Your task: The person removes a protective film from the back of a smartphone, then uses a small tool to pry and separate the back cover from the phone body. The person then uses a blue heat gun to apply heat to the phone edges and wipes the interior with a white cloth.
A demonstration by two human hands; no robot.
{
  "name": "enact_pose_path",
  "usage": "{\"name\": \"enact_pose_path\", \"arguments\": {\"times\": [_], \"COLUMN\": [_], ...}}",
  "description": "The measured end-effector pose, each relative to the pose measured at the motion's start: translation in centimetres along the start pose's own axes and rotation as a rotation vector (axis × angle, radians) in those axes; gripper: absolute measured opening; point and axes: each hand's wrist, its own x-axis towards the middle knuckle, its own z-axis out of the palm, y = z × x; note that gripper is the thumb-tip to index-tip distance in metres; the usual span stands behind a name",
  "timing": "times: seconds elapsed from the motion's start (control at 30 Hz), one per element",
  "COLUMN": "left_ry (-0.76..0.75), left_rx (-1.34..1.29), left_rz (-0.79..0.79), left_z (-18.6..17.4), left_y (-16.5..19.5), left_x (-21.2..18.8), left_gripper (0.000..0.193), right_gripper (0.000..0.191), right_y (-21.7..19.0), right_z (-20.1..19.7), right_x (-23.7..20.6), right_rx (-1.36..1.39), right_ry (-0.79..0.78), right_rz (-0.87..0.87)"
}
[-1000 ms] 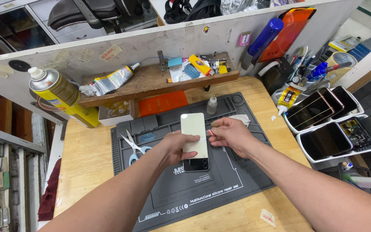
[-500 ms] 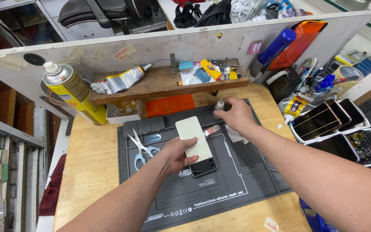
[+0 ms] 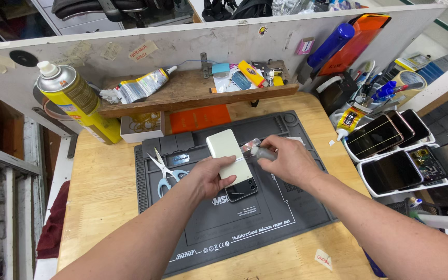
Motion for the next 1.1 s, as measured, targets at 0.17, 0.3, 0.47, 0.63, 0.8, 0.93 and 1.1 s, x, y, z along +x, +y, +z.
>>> {"name": "enact_pose_path", "arguments": {"times": [0.17,0.3,0.47,0.63,0.8,0.93,1.1], "left_ry": [0.040,0.004,0.026,0.027,0.018,0.017,0.051], "left_rx": [0.008,-0.008,0.010,0.031,0.028,0.025,0.053], "left_rz": [0.002,0.023,0.014,0.014,0.003,-0.001,-0.005], "left_z": [0.3,0.3,0.4,0.5,0.6,0.8,1.1], "left_y": [-0.1,-0.1,0.0,-0.1,0.0,0.1,0.1], "left_x": [-0.7,-1.0,-1.1,-1.1,-1.1,-1.4,-1.7], "left_gripper": [0.034,0.034,0.034,0.037,0.039,0.041,0.043], "right_gripper": [0.033,0.034,0.032,0.033,0.032,0.033,0.045], "right_y": [-0.5,-0.8,-1.0,-1.2,-1.4,-0.9,2.1], "right_z": [0.6,0.6,0.2,-0.1,-0.5,-0.3,0.5], "right_x": [-0.9,-1.1,-1.3,-1.4,-1.5,-1.5,-0.3], "right_rx": [-0.095,-0.122,-0.144,-0.189,-0.191,-0.190,0.020], "right_ry": [0.045,0.031,-0.004,-0.028,-0.030,-0.044,0.017], "right_rz": [-0.013,0.027,0.042,0.036,0.015,0.027,0.002]}}
